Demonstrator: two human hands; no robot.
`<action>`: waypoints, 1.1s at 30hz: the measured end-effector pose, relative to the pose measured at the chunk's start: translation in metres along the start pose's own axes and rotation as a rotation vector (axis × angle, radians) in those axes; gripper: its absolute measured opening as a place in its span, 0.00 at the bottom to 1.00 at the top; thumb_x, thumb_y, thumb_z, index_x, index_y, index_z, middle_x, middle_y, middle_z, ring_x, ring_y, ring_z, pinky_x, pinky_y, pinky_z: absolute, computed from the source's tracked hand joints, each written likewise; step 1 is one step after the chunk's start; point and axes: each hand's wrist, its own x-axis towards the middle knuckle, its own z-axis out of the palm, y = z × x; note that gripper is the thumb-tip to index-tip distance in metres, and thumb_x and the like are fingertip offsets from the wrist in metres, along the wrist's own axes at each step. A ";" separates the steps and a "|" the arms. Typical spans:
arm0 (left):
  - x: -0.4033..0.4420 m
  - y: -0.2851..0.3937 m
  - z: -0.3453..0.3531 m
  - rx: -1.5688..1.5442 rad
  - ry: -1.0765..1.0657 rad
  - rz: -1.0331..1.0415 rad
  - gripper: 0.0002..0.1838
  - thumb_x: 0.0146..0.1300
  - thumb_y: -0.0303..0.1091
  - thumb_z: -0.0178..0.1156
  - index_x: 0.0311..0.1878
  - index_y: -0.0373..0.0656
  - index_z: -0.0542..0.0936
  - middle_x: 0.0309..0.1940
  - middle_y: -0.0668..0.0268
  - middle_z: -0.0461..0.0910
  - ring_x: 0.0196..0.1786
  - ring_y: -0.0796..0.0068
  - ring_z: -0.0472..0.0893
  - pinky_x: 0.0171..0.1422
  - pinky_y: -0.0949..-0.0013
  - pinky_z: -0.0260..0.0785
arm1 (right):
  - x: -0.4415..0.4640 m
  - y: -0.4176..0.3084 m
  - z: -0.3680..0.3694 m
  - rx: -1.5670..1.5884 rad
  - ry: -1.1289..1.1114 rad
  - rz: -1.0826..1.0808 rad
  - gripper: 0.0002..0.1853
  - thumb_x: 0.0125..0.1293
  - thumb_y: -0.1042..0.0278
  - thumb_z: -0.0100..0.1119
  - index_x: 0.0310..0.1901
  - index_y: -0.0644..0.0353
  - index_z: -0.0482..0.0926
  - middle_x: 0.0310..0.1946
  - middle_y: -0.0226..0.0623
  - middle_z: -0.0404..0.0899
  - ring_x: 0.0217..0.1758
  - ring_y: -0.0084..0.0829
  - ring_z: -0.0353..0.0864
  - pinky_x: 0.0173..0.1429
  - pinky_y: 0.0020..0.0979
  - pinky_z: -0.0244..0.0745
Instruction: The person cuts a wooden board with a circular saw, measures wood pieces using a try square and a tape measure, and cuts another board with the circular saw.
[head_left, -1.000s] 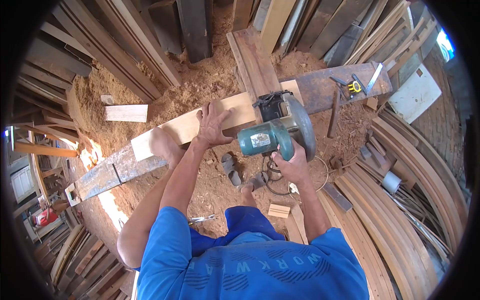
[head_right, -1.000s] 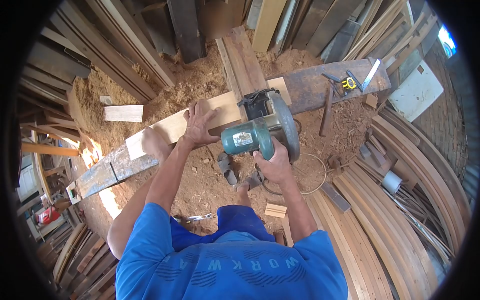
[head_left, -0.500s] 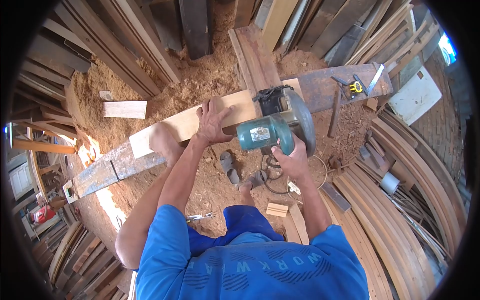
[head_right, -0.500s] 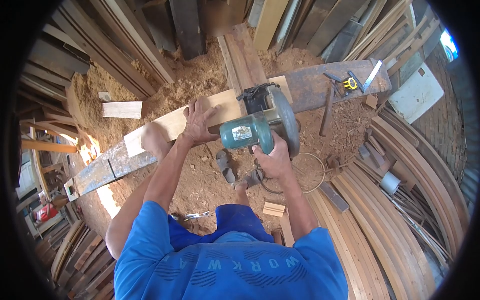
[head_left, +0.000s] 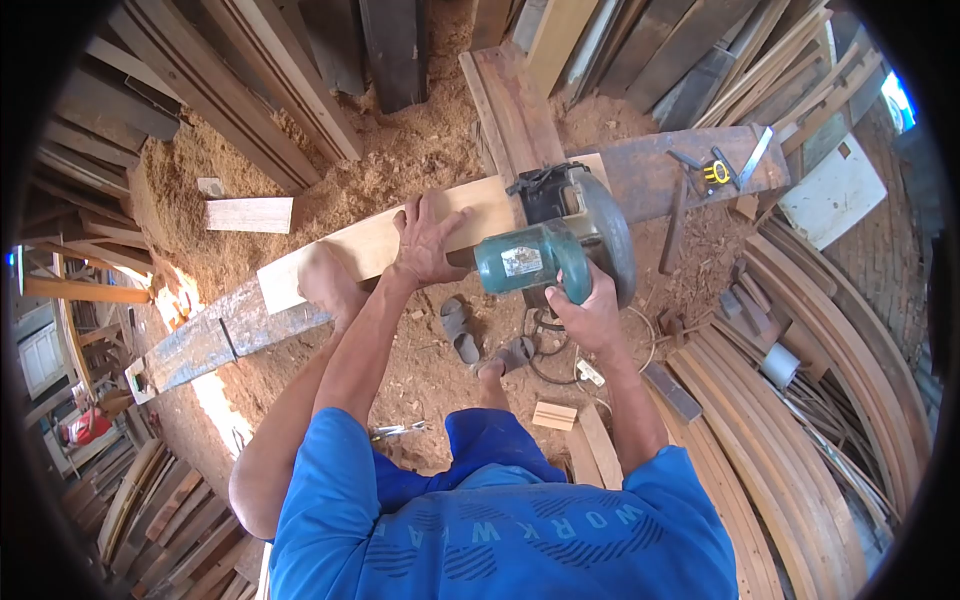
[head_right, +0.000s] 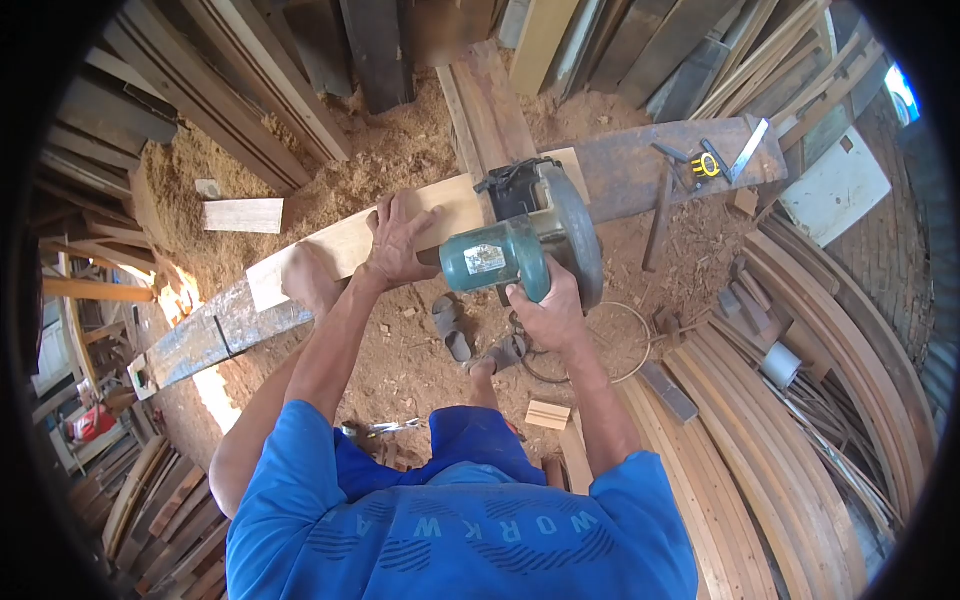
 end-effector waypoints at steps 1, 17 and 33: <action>0.000 0.000 0.000 0.003 0.001 0.002 0.54 0.33 0.55 0.82 0.73 0.67 0.75 0.77 0.41 0.57 0.78 0.32 0.54 0.75 0.31 0.52 | 0.000 0.000 0.000 0.001 0.000 -0.001 0.13 0.62 0.75 0.67 0.48 0.66 0.81 0.31 0.29 0.78 0.35 0.22 0.75 0.43 0.31 0.76; 0.001 0.000 0.001 -0.008 0.025 0.012 0.54 0.31 0.52 0.83 0.71 0.68 0.77 0.77 0.41 0.57 0.77 0.31 0.55 0.76 0.31 0.52 | 0.014 -0.001 -0.001 -0.039 -0.007 -0.040 0.11 0.62 0.75 0.67 0.46 0.66 0.81 0.30 0.28 0.78 0.34 0.20 0.74 0.43 0.30 0.76; 0.001 0.002 -0.002 0.016 -0.015 -0.003 0.54 0.32 0.52 0.83 0.72 0.68 0.76 0.74 0.41 0.59 0.77 0.31 0.56 0.74 0.31 0.53 | 0.023 -0.005 0.000 -0.021 -0.025 -0.011 0.12 0.62 0.74 0.67 0.47 0.65 0.81 0.32 0.28 0.77 0.36 0.21 0.73 0.44 0.30 0.75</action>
